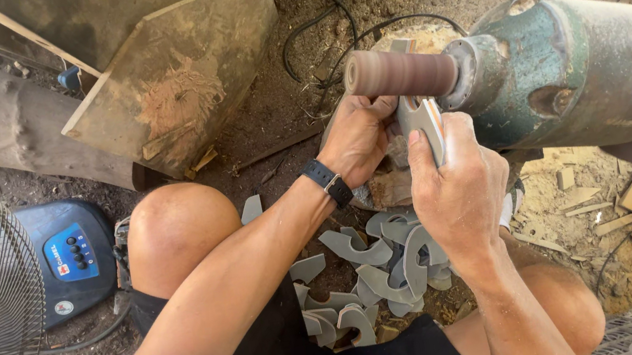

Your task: The person sits on the ground and repeatedly picks up small, curved wooden pieces from a pile. They press each piece against a rotating sanding drum to smooth its edges, then place it back into the pile. The process is repeated for multiple pieces.

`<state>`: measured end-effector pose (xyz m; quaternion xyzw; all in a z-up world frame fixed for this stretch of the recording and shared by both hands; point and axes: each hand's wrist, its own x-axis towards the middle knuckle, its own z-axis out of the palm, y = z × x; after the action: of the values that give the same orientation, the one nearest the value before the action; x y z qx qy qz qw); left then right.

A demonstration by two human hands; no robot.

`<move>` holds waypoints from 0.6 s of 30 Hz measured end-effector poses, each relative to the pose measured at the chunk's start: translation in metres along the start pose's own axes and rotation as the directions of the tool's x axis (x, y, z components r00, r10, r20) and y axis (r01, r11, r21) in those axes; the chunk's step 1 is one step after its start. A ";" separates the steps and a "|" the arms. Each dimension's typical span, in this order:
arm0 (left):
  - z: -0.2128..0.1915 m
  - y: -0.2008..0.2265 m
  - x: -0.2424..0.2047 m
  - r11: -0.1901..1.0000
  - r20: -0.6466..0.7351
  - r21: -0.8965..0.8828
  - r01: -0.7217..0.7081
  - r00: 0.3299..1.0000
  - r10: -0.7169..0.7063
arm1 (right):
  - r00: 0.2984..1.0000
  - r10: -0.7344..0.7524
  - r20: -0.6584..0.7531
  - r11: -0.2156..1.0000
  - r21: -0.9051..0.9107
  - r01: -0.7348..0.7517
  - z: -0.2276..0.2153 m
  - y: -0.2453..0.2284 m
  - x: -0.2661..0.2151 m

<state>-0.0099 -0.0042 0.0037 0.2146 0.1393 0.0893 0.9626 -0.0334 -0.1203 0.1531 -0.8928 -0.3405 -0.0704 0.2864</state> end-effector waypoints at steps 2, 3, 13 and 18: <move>0.003 0.004 0.011 1.000 -0.017 0.008 -0.030 0.999 0.030 | 0.999 -0.046 -0.029 0.999 -0.024 0.045 0.006 0.002 0.004; 0.005 0.005 0.016 0.999 -0.024 0.000 -0.034 0.999 0.034 | 0.997 -0.066 -0.042 0.997 -0.037 0.064 0.009 0.003 0.005; 0.001 -0.001 0.003 0.998 0.048 0.058 0.012 0.999 -0.014 | 0.999 -0.048 0.000 0.998 -0.037 0.048 -0.001 0.004 -0.003; 0.004 -0.004 -0.019 0.998 0.071 0.045 0.049 0.996 -0.052 | 1.000 -0.018 0.021 1.000 0.014 0.018 -0.014 -0.003 -0.009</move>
<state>-0.0261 -0.0138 0.0092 0.2350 0.1116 0.0539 0.9641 -0.0415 -0.1313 0.1628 -0.8885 -0.3519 -0.0611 0.2883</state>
